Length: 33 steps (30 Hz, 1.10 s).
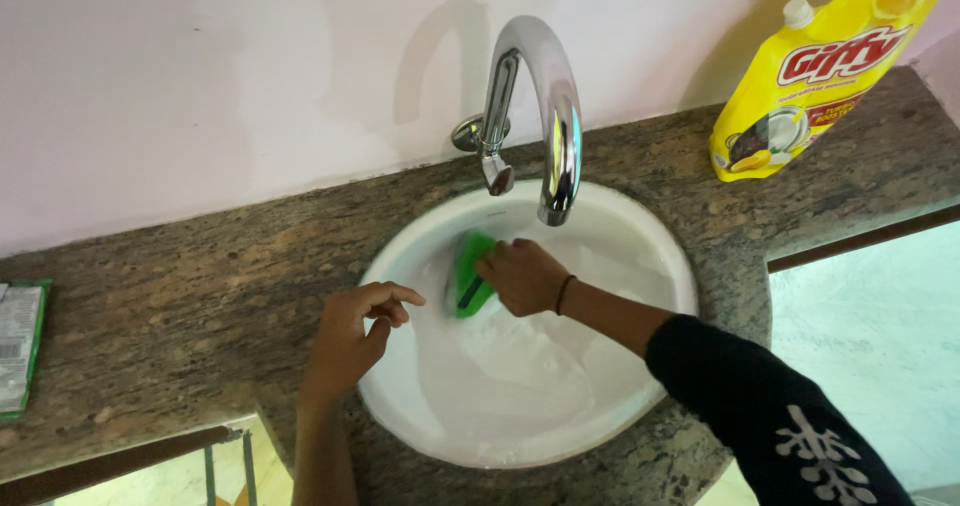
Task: The person scrubs a white ceramic sink with a green sponge under running water. They repeatedly rub the sponge against the sink's interior surfaces and rinse it, continuing the cleaning motion throughout the clip.
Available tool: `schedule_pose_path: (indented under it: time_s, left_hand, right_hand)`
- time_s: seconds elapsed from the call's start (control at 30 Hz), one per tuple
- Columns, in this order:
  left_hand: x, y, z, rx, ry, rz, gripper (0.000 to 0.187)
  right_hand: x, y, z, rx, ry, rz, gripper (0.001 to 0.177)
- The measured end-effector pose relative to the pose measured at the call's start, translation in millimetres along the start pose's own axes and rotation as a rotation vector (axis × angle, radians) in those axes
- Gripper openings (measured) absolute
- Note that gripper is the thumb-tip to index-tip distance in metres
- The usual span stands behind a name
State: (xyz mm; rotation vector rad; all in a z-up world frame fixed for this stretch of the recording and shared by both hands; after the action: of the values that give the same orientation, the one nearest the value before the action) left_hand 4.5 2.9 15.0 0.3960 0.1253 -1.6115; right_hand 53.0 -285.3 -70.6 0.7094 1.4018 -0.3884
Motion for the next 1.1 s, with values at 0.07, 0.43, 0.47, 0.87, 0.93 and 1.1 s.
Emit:
schedule_pose_path:
  time_s: [0.07,0.43,0.47,0.87,0.93,1.1]
  left_hand:
    - [-1,0,0,-0.007,-0.009,-0.011,0.047]
    - [0,-1,6,-0.024,0.027,-0.037,0.046]
    - [1,-1,6,-0.019,0.037,-0.04,0.046]
    - [0,-4,8,-0.034,0.012,-0.026,0.047]
    - [-1,-3,10,-0.044,0.024,-0.031,0.046]
    - [-2,-2,14,-0.076,0.052,-0.075,0.047]
  right_hand:
    - [8,-11,12,0.236,-0.004,-0.164,0.023]
    - [-5,-96,14,1.034,0.498,-0.519,0.032]
    - [-8,-95,9,1.213,0.665,-0.556,0.029]
    - [-2,-103,13,1.542,1.253,-0.148,0.03]
    - [-10,-103,24,1.535,1.154,-0.095,0.03]
    - [-6,-69,38,1.439,0.77,-0.198,0.028]
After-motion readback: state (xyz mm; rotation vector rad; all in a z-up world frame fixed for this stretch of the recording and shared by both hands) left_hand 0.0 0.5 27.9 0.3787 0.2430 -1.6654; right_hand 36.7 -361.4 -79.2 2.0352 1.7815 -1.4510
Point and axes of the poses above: each hand's wrist, its own y-axis towards the middle knuckle, its own x-axis out of the palm, z = x × y, the point moved 1 cm from there along y, towards the middle knuckle, and after that the axes turned 15 degrees about z, right-handed, at the moved point
